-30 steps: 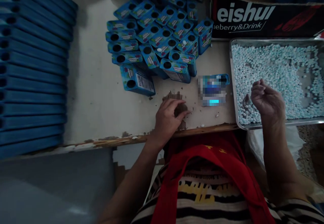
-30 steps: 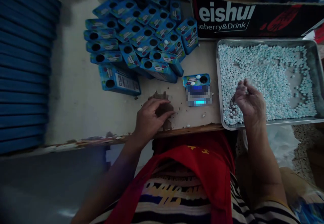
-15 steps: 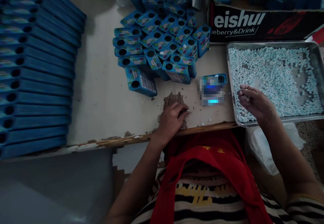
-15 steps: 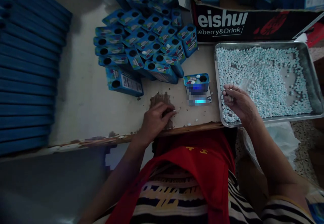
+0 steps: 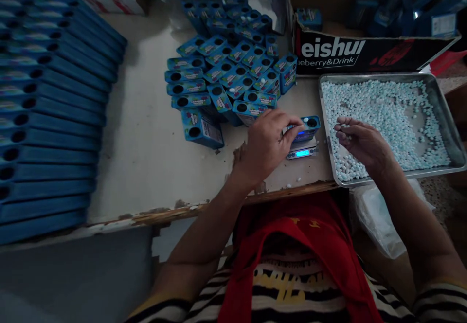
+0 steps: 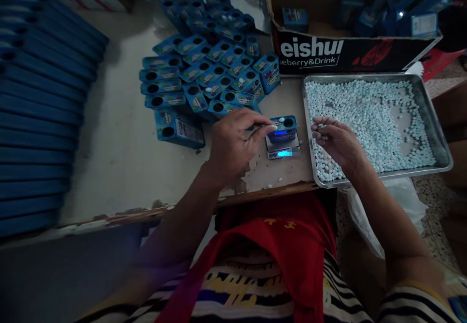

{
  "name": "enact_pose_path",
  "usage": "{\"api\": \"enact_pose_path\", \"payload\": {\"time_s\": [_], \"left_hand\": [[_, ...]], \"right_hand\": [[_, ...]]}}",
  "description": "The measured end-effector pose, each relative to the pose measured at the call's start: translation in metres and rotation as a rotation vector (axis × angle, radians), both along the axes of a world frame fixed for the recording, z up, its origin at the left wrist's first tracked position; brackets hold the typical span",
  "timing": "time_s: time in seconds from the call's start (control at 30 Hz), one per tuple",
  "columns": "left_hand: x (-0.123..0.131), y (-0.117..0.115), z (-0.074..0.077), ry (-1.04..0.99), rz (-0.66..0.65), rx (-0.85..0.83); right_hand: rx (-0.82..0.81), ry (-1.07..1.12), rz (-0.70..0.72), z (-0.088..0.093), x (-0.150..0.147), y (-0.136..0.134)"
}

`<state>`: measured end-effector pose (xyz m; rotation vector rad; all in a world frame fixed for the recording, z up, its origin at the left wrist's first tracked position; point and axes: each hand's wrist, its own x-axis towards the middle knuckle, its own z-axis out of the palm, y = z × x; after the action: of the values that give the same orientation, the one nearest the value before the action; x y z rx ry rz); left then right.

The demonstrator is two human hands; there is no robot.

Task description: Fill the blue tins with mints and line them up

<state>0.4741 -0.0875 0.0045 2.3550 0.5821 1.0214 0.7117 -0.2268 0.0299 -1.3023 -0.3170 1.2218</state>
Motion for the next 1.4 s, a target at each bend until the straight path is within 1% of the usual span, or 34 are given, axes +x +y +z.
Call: {"api": "enact_pose_path", "payload": {"time_s": [0.07,0.1,0.17,0.23,0.33,0.43,0.5,0.57,0.6,0.63,0.7,0.8,0.83,0.9,1.0,1.07,1.13,1.23,1.3,1.4], "left_hand": [[0.02,0.007,0.004,0.041,-0.039,0.006],[0.025,0.009,0.003,0.054,-0.039,-0.001],[0.023,0.01,-0.002,0.048,0.003,-0.021],[0.008,0.008,-0.008,0.017,0.068,-0.044],[-0.023,-0.002,-0.02,-0.013,0.144,-0.095],[-0.049,-0.017,-0.034,0.01,0.176,-0.199],[-0.06,-0.027,-0.043,0.058,0.144,-0.287],[-0.064,-0.033,-0.048,0.103,0.107,-0.358],[-0.063,-0.034,-0.049,0.107,0.1,-0.377],[-0.061,-0.034,-0.047,0.094,0.103,-0.38],[-0.053,-0.028,-0.04,0.035,0.131,-0.343],[-0.033,-0.009,-0.025,-0.051,0.164,-0.226],[-0.026,-0.001,-0.021,-0.063,0.158,-0.191],[-0.01,0.014,-0.016,-0.045,0.115,-0.167],[0.009,0.034,-0.015,0.058,0.029,-0.223],[0.018,0.042,-0.016,0.094,-0.004,-0.238],[0.025,0.047,-0.015,0.104,-0.039,-0.221],[0.035,0.047,-0.009,0.132,-0.102,-0.198],[0.044,0.043,-0.006,0.155,-0.108,-0.182],[0.059,0.034,-0.002,0.166,-0.095,-0.169]], "right_hand": [[0.031,-0.07,0.06,0.002,-0.002,-0.001],[0.049,-0.12,0.093,0.004,-0.003,0.0],[0.089,-0.242,0.158,0.008,-0.006,0.005],[0.12,-0.392,0.24,0.014,-0.008,0.015],[0.167,-0.653,0.393,0.021,-0.008,0.035],[0.185,-0.86,0.51,0.023,-0.008,0.05],[0.171,-0.884,0.558,0.022,-0.009,0.056],[0.143,-0.799,0.571,0.02,-0.01,0.057],[0.128,-0.735,0.56,0.019,-0.01,0.056],[0.116,-0.673,0.532,0.02,-0.01,0.055],[0.105,-0.573,0.427,0.022,-0.006,0.051],[0.089,-0.476,0.231,0.025,0.005,0.041],[0.074,-0.45,0.184,0.025,0.009,0.036],[0.04,-0.397,0.145,0.02,0.015,0.025],[-0.003,-0.311,0.158,0.006,0.018,0.009],[-0.018,-0.263,0.161,-0.003,0.017,-0.001],[-0.019,-0.243,0.148,-0.008,0.016,-0.01],[-0.026,-0.264,0.167,-0.009,0.012,-0.022],[-0.048,-0.315,0.258,-0.008,0.003,-0.03],[-0.046,-0.492,0.477,-0.015,-0.023,-0.039]]}}
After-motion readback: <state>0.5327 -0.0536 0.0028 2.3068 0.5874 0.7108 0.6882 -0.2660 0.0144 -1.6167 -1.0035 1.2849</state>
